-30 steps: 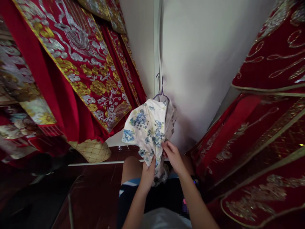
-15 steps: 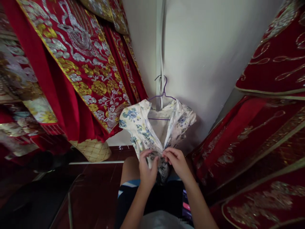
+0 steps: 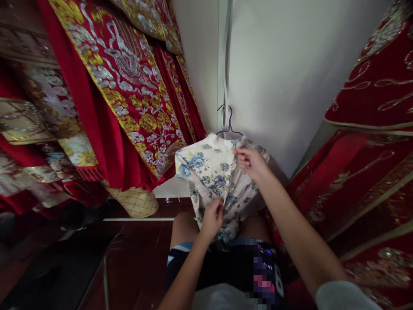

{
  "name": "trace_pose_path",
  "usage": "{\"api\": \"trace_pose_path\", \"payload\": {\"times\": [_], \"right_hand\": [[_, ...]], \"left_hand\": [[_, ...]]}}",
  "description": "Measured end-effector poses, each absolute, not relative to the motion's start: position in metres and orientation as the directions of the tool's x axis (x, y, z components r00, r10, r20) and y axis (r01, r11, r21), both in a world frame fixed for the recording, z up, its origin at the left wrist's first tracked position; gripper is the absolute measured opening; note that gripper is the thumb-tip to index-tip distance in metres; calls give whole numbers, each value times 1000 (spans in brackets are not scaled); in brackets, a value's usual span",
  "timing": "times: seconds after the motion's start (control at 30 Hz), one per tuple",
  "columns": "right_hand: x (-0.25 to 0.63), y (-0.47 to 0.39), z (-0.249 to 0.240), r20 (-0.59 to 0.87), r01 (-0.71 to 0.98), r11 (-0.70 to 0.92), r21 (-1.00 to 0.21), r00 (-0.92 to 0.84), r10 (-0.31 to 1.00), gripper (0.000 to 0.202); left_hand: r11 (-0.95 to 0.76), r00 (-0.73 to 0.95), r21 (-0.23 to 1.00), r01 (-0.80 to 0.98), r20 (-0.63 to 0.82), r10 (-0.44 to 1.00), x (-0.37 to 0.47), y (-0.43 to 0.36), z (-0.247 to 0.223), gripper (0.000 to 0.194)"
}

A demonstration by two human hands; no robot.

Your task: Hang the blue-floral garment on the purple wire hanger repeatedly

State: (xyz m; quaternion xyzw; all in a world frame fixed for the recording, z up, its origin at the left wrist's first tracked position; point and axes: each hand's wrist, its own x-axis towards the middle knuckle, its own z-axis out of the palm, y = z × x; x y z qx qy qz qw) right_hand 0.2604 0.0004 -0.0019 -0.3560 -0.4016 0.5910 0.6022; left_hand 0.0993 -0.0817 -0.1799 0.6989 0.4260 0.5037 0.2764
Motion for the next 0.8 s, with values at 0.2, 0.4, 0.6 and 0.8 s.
{"api": "trace_pose_path", "payload": {"times": [0.2, 0.4, 0.6, 0.8], "right_hand": [[249, 3, 10, 191, -360, 177, -916, -2, 982, 13], [243, -11, -2, 310, -297, 309, -904, 43, 950, 14], [247, 2, -2, 414, -237, 422, -875, 87, 906, 14], [240, 16, -56, 288, -131, 290, -948, 36, 957, 23]], "left_hand": [[-445, 132, 848, 288, 425, 896, 94, -62, -179, 12], [-677, 38, 688, 262, 693, 720, 91, -37, -64, 38], [-792, 288, 344, 504, 798, 529, 100, 3, 10, 20], [-754, 2, 390, 528, 888, 460, 90, 6, 21, 20]]}}
